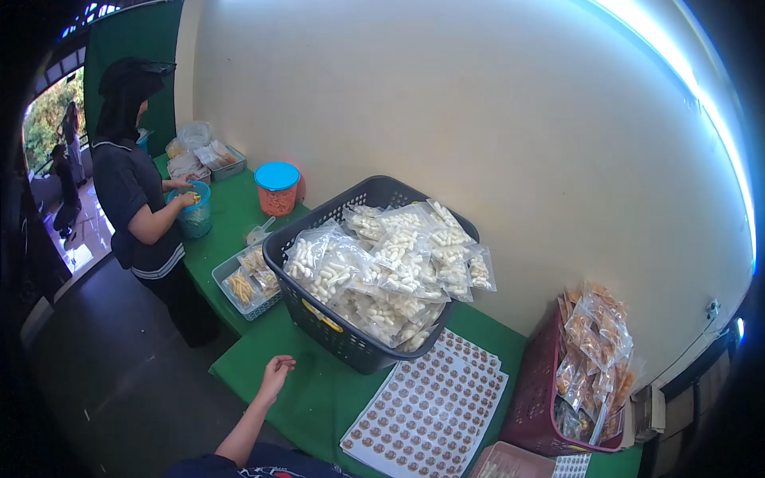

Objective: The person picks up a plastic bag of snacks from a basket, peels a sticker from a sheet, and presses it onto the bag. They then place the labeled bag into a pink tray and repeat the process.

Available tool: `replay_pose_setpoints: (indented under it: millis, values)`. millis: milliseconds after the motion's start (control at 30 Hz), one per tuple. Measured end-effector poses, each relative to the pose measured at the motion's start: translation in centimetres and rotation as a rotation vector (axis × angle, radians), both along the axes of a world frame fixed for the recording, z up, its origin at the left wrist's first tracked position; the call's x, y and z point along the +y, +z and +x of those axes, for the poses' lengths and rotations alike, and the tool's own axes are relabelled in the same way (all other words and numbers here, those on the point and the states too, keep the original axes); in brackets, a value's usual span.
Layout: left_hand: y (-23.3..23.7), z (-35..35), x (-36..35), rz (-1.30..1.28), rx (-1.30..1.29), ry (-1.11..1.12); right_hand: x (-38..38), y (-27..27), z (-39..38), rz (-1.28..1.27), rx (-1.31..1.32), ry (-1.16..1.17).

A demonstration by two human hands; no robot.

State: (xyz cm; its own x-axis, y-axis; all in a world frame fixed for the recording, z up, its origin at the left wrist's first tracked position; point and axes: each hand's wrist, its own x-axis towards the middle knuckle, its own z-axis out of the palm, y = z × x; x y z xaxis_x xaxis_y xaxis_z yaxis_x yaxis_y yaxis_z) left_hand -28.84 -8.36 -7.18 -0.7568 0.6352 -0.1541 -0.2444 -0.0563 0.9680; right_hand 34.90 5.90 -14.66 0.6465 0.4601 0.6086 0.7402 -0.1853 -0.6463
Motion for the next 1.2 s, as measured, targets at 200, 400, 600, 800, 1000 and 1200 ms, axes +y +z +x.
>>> replay_pose_setpoints:
  millis: [200, 400, 600, 800, 1000, 1200]
  values:
    - [0.6, 1.8, 1.8, 0.030, -0.049, -0.094, 1.3, 12.6, -29.6, -0.048, 0.483, 1.064]
    - [3.7, 1.8, 0.6, 0.028, -0.103, -0.126, -0.8, 29.7, -49.6, 0.064, -0.189, 1.754]
    - [3.5, 0.3, -4.0, 0.013, -0.190, 0.079, 1.2, 27.3, -57.6, -0.160, -0.166, 1.707]
    - [-0.2, -0.6, -8.5, -0.082, -0.182, 0.237, 1.1, 27.8, -57.5, -0.259, -0.191, 1.594]
    - [0.7, 1.1, -8.2, -0.093, -0.200, 0.164, 2.2, 26.4, -57.3, -0.252, -0.117, 1.581]
    - [0.5, 2.4, -8.0, -0.122, -0.198, 0.039, 3.9, 24.8, -57.3, -0.398, 0.007, 1.759]
